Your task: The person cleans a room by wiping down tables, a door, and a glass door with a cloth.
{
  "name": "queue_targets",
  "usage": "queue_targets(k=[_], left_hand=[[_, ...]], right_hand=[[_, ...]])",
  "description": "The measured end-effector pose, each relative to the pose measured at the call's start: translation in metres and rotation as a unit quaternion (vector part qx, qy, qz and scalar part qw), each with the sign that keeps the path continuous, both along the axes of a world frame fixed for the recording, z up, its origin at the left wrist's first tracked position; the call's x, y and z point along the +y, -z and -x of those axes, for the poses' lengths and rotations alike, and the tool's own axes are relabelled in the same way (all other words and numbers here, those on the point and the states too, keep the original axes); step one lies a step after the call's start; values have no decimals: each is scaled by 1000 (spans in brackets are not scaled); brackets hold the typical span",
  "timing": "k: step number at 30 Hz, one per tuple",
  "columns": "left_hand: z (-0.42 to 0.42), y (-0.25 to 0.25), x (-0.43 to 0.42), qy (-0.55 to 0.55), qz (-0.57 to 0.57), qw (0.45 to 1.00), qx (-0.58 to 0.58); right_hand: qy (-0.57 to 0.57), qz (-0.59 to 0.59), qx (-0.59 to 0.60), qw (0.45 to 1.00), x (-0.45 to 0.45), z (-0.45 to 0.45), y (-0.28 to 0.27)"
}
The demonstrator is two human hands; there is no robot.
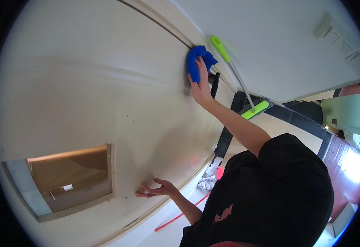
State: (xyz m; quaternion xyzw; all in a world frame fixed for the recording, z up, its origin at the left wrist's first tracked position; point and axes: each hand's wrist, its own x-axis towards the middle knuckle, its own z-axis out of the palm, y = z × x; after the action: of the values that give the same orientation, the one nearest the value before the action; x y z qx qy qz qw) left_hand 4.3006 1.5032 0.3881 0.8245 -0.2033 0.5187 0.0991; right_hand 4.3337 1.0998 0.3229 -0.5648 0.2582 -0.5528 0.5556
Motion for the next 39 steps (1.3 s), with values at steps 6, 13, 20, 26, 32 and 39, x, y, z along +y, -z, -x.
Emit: queue_targets(k=[6,13,20,26,32,39], left_hand=[[11,-9,-7,18,19,999,24],[27,-23,11,111,75,989,62],[48,-30,96,85,120,986,72],[76,-24,170,121,200,962,141],[96,-24,221,128,220,960,118],[99,-32,233,141,237,955,110]], right_hand=[[58,103,131,984,10,11,13],[-13,58,45,997,119,15,-5],[-123,203,41,971,321,42,-19],[-352,525,116,766,473,88,3],[-369,627,109,677,478,90,-25],[-238,566,-2,789,485,64,-151]])
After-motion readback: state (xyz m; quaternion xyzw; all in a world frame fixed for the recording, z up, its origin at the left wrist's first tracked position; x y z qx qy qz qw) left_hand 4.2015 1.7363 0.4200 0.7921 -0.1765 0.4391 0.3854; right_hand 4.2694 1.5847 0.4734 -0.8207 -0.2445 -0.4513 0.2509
